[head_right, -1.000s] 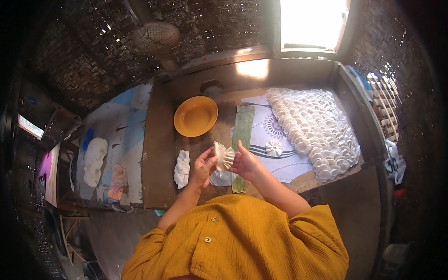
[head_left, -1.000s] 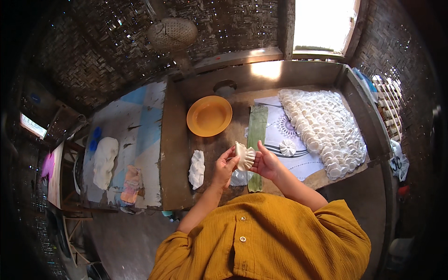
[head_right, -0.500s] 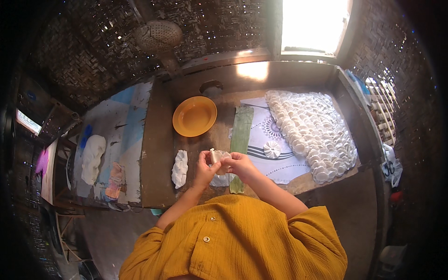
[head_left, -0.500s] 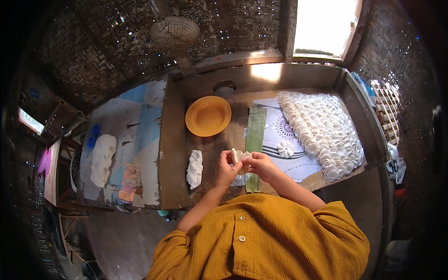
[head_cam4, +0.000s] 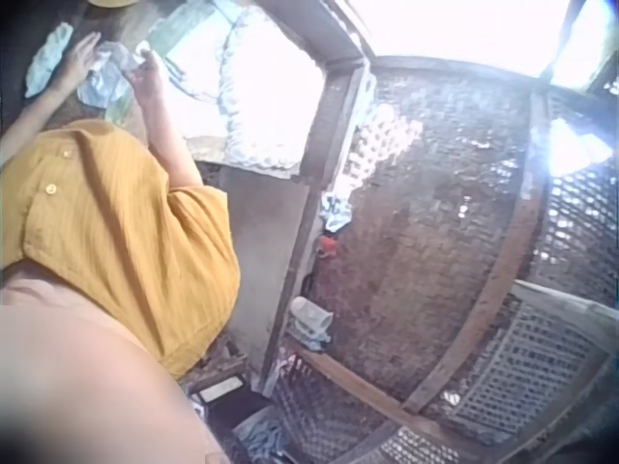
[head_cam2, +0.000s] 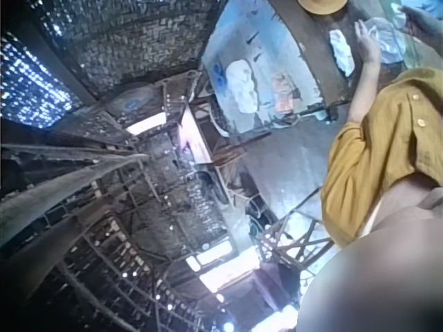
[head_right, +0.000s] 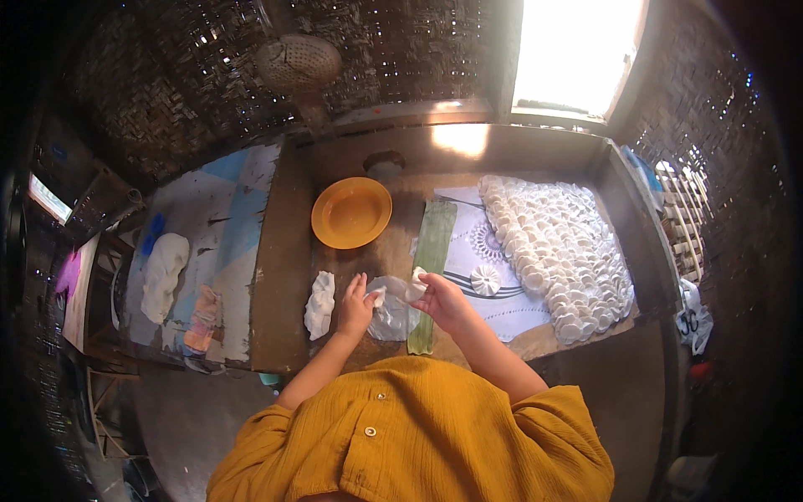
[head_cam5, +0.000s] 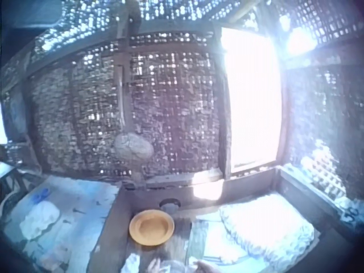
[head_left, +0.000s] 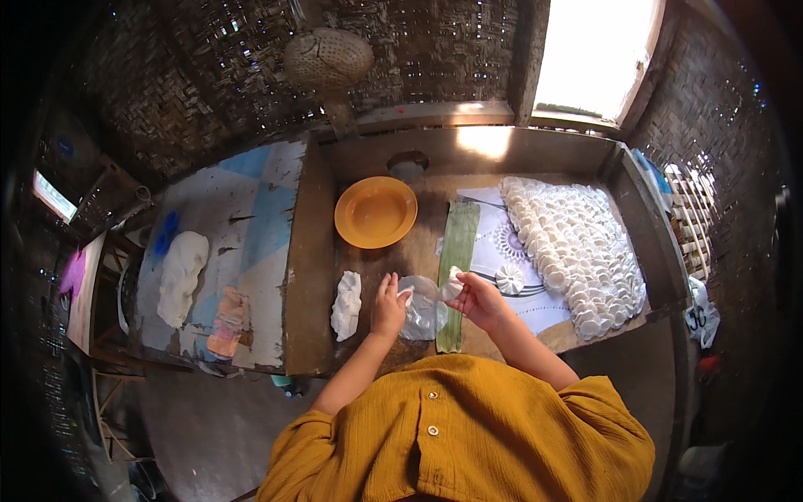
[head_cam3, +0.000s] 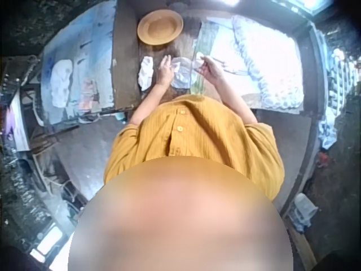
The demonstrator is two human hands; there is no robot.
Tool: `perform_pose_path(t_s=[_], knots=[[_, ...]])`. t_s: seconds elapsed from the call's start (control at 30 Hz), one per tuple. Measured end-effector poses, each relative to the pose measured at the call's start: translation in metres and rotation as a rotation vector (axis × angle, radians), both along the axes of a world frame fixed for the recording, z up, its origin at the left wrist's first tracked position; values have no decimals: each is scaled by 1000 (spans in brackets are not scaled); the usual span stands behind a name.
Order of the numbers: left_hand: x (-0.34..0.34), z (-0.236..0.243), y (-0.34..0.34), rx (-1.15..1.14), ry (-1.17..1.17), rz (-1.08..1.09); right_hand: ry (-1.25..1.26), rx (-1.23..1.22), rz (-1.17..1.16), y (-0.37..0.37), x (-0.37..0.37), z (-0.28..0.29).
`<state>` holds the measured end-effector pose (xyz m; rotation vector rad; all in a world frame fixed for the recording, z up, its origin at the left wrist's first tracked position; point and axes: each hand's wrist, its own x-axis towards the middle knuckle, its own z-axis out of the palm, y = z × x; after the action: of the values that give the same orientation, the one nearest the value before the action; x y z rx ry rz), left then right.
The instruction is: The person repeatedly scoops small portions of white dough from a bowl, rolls them between the palms, and places the shaped pieces onto a patterned tray. The process is continuous and repetitive throughout the clip.
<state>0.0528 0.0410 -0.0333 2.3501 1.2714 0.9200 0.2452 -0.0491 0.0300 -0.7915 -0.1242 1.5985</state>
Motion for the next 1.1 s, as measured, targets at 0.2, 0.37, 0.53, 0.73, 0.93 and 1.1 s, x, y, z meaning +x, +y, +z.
perform_pose_path(t_s=[0.2,0.37,0.53,0.73,0.93,1.1], knots=[[18,25,-35,-964,-514,-333,6,70,-82,3,-16,-2],[24,45,-39,-1427,-1253,-268,-45,58,-79,0,-27,7],[22,45,-35,-1471,-1437,-176,-253,-17,-34,-4,-34,6],[25,45,-40,-1362,-1280,-101,-761,104,-15,-7,-40,2],[26,47,-42,-1240,-1092,-87,-1736,306,-241,-8,-38,11],[23,50,-42,-1153,-943,-76,-1752,468,-204,-5,-34,19]])
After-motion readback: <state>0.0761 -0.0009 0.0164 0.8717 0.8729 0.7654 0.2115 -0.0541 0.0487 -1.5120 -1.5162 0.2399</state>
